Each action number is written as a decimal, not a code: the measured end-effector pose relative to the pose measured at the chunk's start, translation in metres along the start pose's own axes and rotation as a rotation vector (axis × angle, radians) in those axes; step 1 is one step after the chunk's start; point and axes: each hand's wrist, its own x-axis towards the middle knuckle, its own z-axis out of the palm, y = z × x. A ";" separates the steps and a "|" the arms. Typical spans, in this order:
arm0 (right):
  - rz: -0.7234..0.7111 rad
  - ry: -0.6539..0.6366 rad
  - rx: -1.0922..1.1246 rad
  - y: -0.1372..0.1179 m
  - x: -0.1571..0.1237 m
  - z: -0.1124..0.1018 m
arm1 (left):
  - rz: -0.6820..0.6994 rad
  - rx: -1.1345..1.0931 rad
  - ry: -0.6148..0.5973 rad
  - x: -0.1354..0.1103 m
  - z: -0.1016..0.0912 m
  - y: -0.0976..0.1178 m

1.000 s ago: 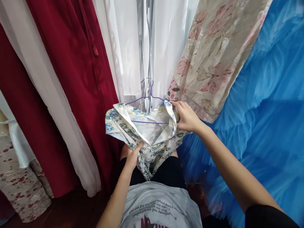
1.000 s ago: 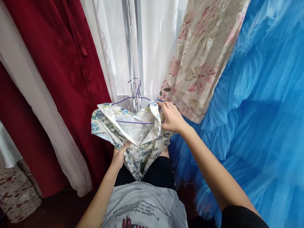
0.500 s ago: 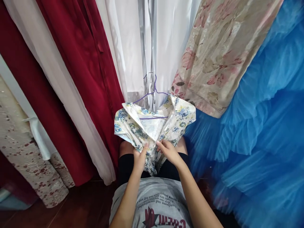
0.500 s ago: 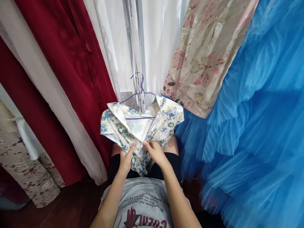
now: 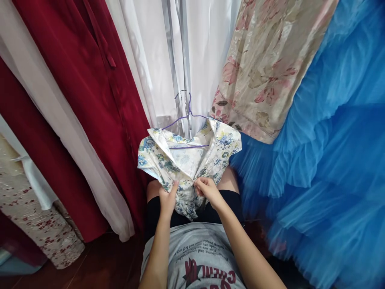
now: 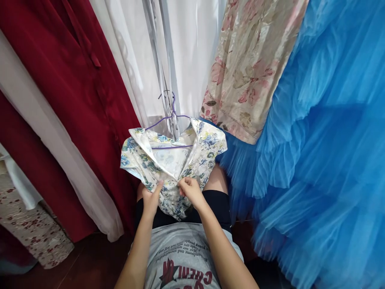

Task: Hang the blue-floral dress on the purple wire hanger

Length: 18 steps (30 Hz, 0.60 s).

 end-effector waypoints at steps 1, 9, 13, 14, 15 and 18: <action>0.011 0.005 0.018 -0.001 -0.001 -0.004 | 0.059 0.062 0.078 0.005 -0.007 0.002; 0.056 -0.035 0.087 -0.006 -0.010 -0.011 | 0.453 0.348 -0.147 -0.019 0.014 0.011; 0.057 -0.049 0.120 -0.008 -0.014 -0.010 | 0.443 0.336 -0.325 -0.032 0.047 0.006; 0.059 -0.045 0.129 -0.010 -0.014 -0.011 | 0.436 0.329 -0.320 -0.033 0.051 0.005; 0.059 -0.039 0.136 -0.013 -0.013 -0.013 | 0.433 0.324 -0.323 -0.033 0.053 0.006; 0.005 0.031 0.173 -0.032 -0.005 -0.016 | 0.472 0.318 -0.337 -0.036 0.051 0.008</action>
